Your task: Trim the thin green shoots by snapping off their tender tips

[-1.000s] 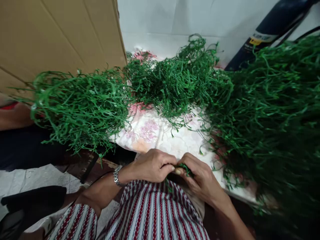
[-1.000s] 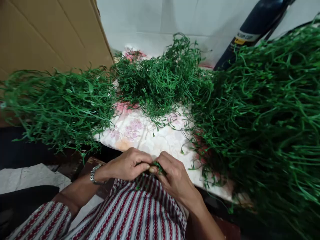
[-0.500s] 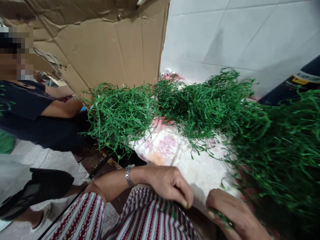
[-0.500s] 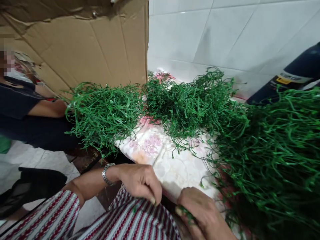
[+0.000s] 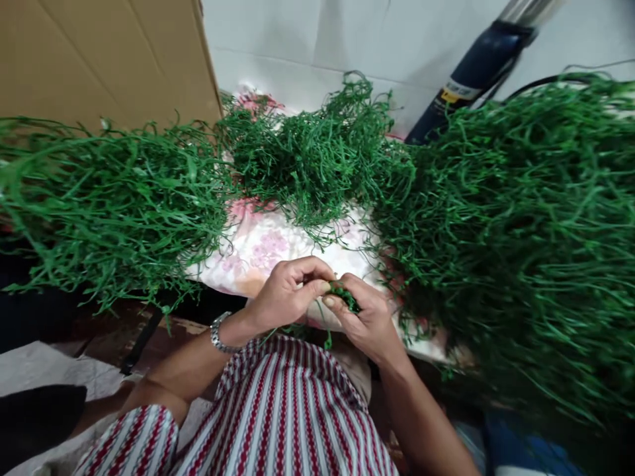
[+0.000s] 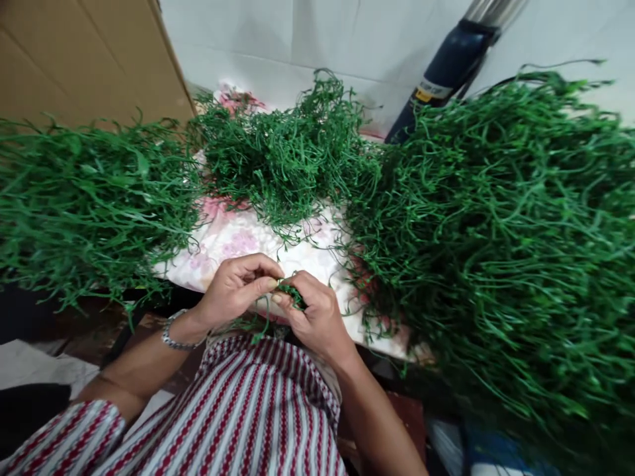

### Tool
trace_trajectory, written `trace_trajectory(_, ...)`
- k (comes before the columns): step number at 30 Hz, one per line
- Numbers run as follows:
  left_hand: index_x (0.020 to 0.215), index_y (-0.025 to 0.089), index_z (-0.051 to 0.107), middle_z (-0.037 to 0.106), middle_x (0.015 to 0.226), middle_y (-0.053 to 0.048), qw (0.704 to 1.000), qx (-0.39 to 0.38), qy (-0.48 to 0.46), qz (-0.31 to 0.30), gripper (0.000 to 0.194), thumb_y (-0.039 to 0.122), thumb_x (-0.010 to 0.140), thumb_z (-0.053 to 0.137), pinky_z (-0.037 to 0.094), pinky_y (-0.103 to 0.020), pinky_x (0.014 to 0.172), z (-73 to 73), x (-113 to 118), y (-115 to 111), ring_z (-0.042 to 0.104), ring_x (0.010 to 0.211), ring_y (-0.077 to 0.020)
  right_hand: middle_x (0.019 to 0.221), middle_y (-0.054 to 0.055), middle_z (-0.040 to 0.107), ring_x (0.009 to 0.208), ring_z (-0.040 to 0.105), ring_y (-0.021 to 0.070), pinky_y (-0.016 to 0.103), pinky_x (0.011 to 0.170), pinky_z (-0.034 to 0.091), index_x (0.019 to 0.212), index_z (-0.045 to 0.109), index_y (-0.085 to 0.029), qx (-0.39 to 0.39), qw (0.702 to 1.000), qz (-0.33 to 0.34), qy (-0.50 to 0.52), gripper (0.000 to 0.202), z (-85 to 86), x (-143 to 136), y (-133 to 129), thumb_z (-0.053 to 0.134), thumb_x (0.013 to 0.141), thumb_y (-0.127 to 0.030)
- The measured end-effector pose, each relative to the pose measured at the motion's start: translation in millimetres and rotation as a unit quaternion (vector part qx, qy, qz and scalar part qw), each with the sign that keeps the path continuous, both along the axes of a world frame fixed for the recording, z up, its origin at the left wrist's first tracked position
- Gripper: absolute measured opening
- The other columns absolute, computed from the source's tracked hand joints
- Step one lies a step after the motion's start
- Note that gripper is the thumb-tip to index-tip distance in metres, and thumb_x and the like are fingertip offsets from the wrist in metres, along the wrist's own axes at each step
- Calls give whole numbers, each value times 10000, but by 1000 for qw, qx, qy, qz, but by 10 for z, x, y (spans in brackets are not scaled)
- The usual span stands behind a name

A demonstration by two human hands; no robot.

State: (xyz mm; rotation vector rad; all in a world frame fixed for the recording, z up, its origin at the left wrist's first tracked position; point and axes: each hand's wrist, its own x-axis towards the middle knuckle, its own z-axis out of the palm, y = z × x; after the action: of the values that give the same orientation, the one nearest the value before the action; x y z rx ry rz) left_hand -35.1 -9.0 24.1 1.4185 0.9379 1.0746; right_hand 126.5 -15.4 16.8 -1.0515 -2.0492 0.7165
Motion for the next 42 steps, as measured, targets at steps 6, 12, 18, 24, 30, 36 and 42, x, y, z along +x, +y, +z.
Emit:
trace_trajectory(6,829,133,589,571,702,1,996,-21,46,-69,85,139,750,558,398,-191,578,-42,-107,-26,506,621,-83,636,-1,485,602,465,111,227,560,342,727,488,-167,29,998,53,-31,134,-24,70,-44,467,857,-185)
trace_trajectory(12,800,157,550,539,656,27,998,31,51,3,95,107,721,566,403,-182,561,-58,-75,-76,502,605,-79,940,91,627,828,590,171,267,699,459,1105,496,-160,93,991,17,-92,253,-114,64,-70,470,854,-186)
trace_trajectory(18,770,160,558,565,663,28,997,49,61,-14,80,91,732,572,420,-177,583,-112,-46,-130,518,610,-75,851,81,611,761,569,167,265,641,458,1150,485,-139,122,989,76,-39,319,-265,79,-71,434,835,-150)
trace_trajectory(24,901,164,586,624,768,-5,995,51,75,-28,163,95,756,556,447,-204,657,-159,-57,-171,580,713,-105,738,50,562,677,512,138,241,591,388,928,560,-140,129,991,35,-24,127,-326,81,-121,469,849,-177)
trace_trajectory(30,749,142,583,582,652,18,986,3,159,-55,52,102,746,551,398,-185,571,-147,-89,-159,511,602,-80,673,26,529,610,474,113,228,552,344,789,553,-145,108,992,64,-19,135,-321,105,-152,457,870,-195)
trace_trajectory(36,693,136,563,562,617,26,991,-69,101,-58,42,133,735,562,407,-159,524,-160,-73,-173,515,553,-64,816,67,575,702,518,137,235,593,400,1051,524,-126,102,992,47,-58,244,-368,106,-178,508,870,-288)
trace_trajectory(42,757,140,603,634,690,-2,994,-89,48,-33,47,177,744,578,462,-172,557,-273,-14,-215,582,596,-87,814,62,572,723,530,148,247,620,421,1075,505,-145,86,994,23,-58,236,-424,71,-216,472,881,-274)
